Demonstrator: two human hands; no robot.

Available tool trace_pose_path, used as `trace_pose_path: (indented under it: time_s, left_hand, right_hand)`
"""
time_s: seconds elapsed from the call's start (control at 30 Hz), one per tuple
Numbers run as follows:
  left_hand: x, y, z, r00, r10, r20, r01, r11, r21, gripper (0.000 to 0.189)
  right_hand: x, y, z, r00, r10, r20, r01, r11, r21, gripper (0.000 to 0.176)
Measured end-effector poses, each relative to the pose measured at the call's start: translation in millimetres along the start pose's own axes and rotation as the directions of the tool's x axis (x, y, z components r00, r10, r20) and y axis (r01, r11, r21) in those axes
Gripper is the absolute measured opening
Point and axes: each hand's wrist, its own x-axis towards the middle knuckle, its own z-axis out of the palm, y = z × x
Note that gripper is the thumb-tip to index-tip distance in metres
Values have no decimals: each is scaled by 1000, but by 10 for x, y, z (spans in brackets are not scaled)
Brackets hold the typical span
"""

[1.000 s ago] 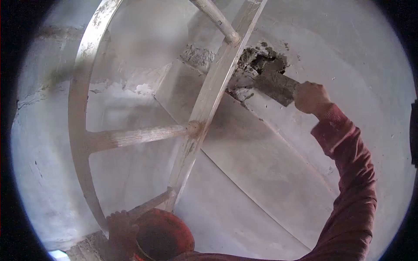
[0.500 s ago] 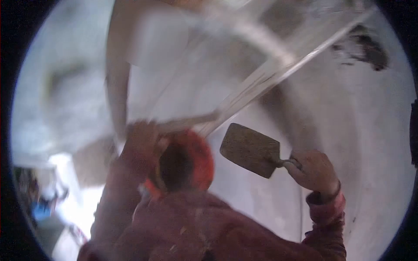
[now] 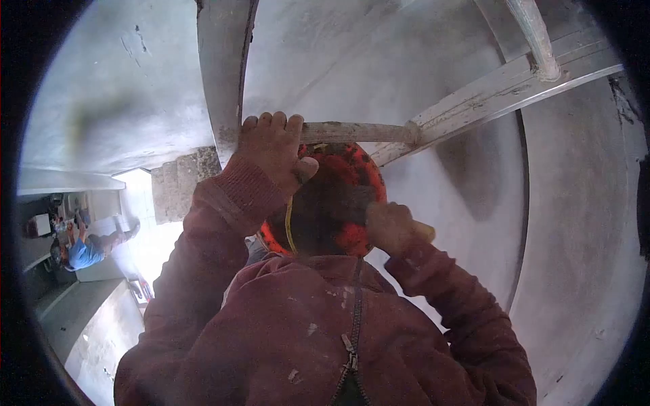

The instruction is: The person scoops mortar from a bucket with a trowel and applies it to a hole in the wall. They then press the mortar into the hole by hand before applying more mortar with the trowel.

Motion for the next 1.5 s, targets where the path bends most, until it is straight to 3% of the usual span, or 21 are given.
trace_pose_path:
  time_s: [0.13, 0.2, 0.23, 0.27, 0.33, 0.4, 0.5, 0.7, 0.77, 0.9, 0.93, 1.0, 1.07, 1.13, 1.17, 1.23, 1.3, 1.37, 1.43, 1.47, 1.5]
  left_hand:
    - [0, -13, 44, 1000, -2, -27, 2, 1000, 24, 44]
    - [2, -10, 45, 997, 16, -71, -14, 1000, 24, 43]
    - [13, 2, 15, 999, 6, -38, -5, 1000, 10, 43]
    - [14, 8, -7, 1000, -6, -3, 6, 1000, -2, 42]
    - [3, 17, -9, 1000, -10, -14, 10, 1000, -8, 42]
    - [4, 9, 1, 999, -8, -32, 7, 1000, -18, 42]
    - [14, -3, 19, 999, 17, -49, -17, 1000, -9, 40]
    - [-29, -1, 37, 994, 43, -98, -46, 998, -33, 41]
    - [-60, 5, 30, 982, 102, -156, -106, 994, -18, 52]
    - [-36, -3, -35, 977, 151, -152, -163, 984, -66, 21]
    - [-25, -72, 109, 950, 203, -236, -223, 973, -62, 20]
    - [14, 169, -289, 989, 75, 124, -73, 997, -24, 31]
    - [11, -13, -43, 997, 70, 37, -71, 997, 43, 35]
    - [32, -2, 61, 996, 87, -3, -86, 993, 79, 34]
    - [25, -34, 118, 998, 63, 10, -64, 992, 109, 34]
    - [17, -85, 161, 999, 3, 41, -10, 986, 168, 35]
    - [30, -126, 200, 999, -5, 54, -4, 984, 176, 36]
    - [53, -163, 227, 999, -3, 54, -6, 984, 176, 37]
    - [65, -198, 274, 999, -5, 49, -4, 983, 182, 38]
    - [64, -214, 284, 999, -2, 49, -7, 983, 183, 38]
    - [76, -216, 290, 999, -2, 52, -8, 984, 178, 38]
  right_hand:
    - [197, -94, 252, 973, -160, -164, 194, 957, 215, 17]
    - [560, 122, 1058, 894, -447, -16, 442, 888, -129, 18]
    - [556, 130, 1086, 892, -453, -17, 447, 885, -131, 18]
    - [540, 150, 1112, 900, -380, -214, 386, 922, -16, 19]
    - [442, 190, 1094, 876, -278, -394, 347, 931, 114, 21]
    - [194, 187, 790, 992, 11, -130, 43, 914, 403, 25]
    - [65, 314, 899, 966, 70, -249, 105, 775, 623, 28]
    - [-68, 517, 812, 957, 149, -249, 60, 740, 670, 29]
    - [-170, 562, 664, 971, 96, -218, 49, 817, 575, 28]
    - [-393, 749, 504, 953, -67, -295, 224, 812, 539, 27]
    - [-479, 765, 383, 947, -54, -316, 209, 853, 479, 28]
    - [-742, 749, -178, 940, -30, -339, 190, 873, 450, 29]
    - [-1042, 753, -693, 922, 2, -388, 191, 868, 458, 29]
    - [-1238, 815, -1076, 851, -164, -498, 428, 767, 479, 22]
    - [-1303, 834, -1251, 838, -154, -523, 429, 778, 459, 22]
    - [-1505, 890, -1627, 721, -308, -621, 656, 592, 468, 16]
    - [-1774, 918, -1992, 709, -293, -641, 693, 455, 559, 22]
    - [-1900, 1056, -2133, 730, -56, -681, 682, 100, 724, 22]
    - [-1969, 1274, -2430, 572, -39, -819, 812, -119, 572, 20]
    - [-1858, 1458, -2461, 568, -24, -823, 816, -112, 566, 20]
    - [-1637, 1687, -2427, 515, 46, -856, 810, -353, 468, 18]
